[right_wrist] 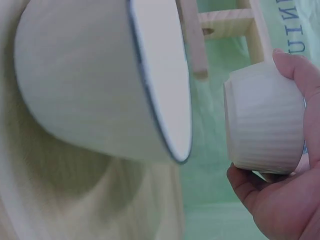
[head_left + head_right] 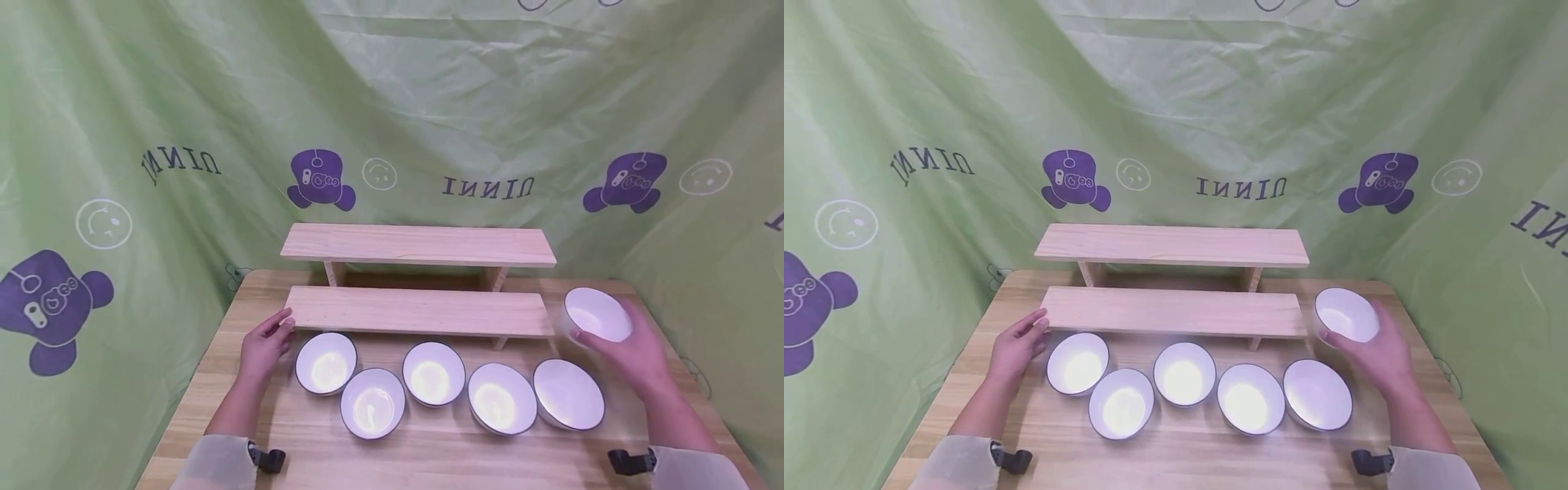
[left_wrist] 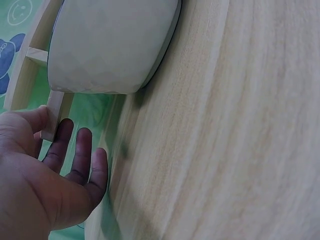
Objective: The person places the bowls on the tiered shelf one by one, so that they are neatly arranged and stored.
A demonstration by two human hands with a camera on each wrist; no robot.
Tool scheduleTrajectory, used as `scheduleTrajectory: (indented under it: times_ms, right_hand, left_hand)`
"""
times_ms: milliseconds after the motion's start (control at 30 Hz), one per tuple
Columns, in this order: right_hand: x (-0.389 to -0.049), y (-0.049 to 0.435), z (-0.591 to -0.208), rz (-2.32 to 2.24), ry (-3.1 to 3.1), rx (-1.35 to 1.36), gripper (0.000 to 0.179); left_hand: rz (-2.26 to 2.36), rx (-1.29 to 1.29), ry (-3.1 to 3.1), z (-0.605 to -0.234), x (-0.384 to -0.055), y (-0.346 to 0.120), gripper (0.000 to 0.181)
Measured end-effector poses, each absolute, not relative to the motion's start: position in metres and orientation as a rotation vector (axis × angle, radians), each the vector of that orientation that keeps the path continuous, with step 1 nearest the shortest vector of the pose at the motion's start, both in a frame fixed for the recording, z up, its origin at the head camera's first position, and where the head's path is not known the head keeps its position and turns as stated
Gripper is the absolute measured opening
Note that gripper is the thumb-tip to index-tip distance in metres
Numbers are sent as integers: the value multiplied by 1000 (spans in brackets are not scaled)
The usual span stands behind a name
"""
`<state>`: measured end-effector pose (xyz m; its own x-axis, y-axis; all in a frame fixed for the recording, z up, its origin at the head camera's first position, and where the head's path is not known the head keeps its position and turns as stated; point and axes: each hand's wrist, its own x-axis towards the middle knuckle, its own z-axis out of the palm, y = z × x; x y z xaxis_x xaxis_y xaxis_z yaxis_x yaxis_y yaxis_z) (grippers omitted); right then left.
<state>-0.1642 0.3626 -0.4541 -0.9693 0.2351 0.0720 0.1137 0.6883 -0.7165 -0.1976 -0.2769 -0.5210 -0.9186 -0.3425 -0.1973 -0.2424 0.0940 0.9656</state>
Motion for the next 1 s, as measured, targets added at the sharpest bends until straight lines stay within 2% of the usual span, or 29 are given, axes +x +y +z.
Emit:
scheduleTrajectory:
  times_ms: [467,1000]
  right_hand:
    - [-167,346,-432,1093,-2740,-165,111]
    - [-166,328,-411,1102,-2812,-174,118]
  left_hand:
    - [-1985,581,-2262,-523,-200,-277,50]
    - [-1987,565,-2254,-525,-194,-279,52]
